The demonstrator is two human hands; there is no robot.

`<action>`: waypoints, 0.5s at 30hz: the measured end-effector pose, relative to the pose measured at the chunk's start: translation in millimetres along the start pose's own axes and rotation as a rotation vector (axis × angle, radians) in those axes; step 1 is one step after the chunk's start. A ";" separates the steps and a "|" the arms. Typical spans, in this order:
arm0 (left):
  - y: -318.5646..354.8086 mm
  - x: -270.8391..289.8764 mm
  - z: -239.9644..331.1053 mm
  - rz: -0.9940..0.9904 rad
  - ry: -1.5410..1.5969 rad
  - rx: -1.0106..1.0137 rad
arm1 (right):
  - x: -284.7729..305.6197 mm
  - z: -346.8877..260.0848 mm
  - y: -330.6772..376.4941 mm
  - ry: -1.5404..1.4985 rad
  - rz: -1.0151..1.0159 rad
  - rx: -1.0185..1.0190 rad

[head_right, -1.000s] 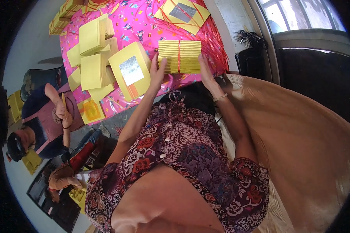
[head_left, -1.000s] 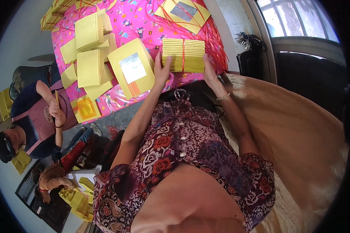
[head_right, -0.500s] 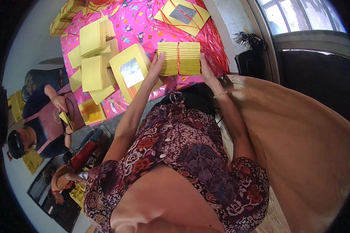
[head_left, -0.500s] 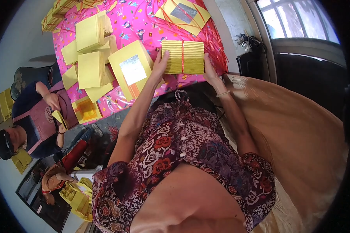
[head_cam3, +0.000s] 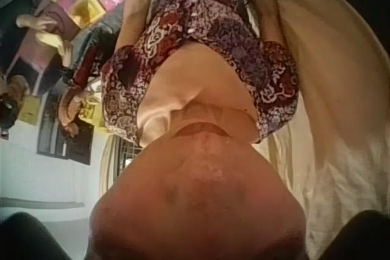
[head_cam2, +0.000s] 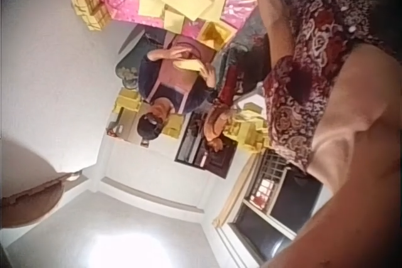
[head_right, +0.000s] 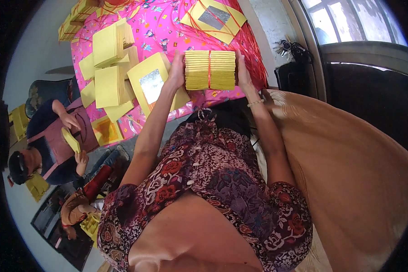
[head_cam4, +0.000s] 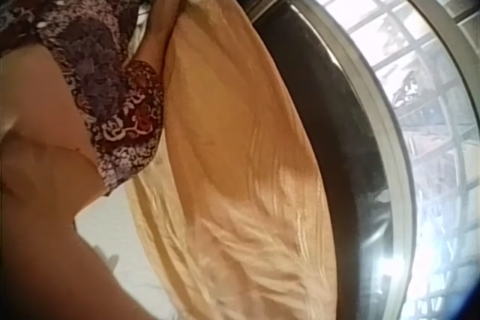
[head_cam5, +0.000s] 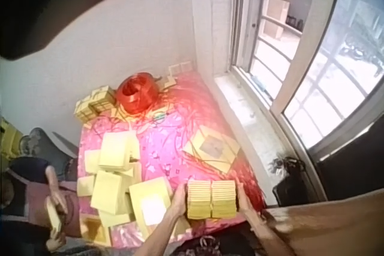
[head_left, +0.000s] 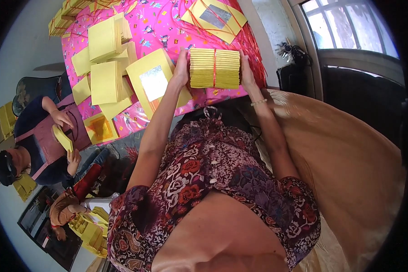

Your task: Folding, stacking, and bundling yellow paper sheets with red string.

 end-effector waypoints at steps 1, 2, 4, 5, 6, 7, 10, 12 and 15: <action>-1.3 -0.4 -9.8 0.090 -0.091 0.021 | 4.3 4.4 -1.6 0.050 0.046 -0.011; -0.9 -0.1 -18.5 0.181 -0.181 0.039 | 6.2 21.9 -2.0 -0.022 0.063 -0.166; 2.3 -8.6 -19.7 0.068 -0.003 0.052 | 14.9 27.2 -2.9 0.000 0.044 -0.182; 3.8 -14.1 -16.4 0.007 0.004 0.055 | 18.5 32.6 -2.1 0.024 0.021 -0.201; 2.7 -16.7 -12.4 -0.001 0.038 0.059 | 25.2 29.3 -1.3 0.000 0.030 -0.122; 5.1 -7.6 -9.7 0.015 0.040 0.051 | 10.2 24.5 1.2 0.000 0.013 -0.127; 10.6 -18.5 -17.3 0.027 -0.037 0.078 | 18.9 30.9 4.3 -0.042 0.138 -0.067; 11.6 -23.9 -17.1 0.038 -0.023 0.129 | 21.9 33.8 2.2 -0.065 0.118 -0.068; 8.5 -10.0 -21.5 0.027 0.012 0.132 | 18.5 32.3 6.9 0.008 0.094 -0.140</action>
Point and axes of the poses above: each hand's wrist, its own y-axis away from the middle knuckle, its own x-axis out of the back of the hand, z = x × y, the point moved 9 cm from there along -y, towards the middle knuckle, and after that the axes turned 2 degrees about -x, right-handed, at the moved point
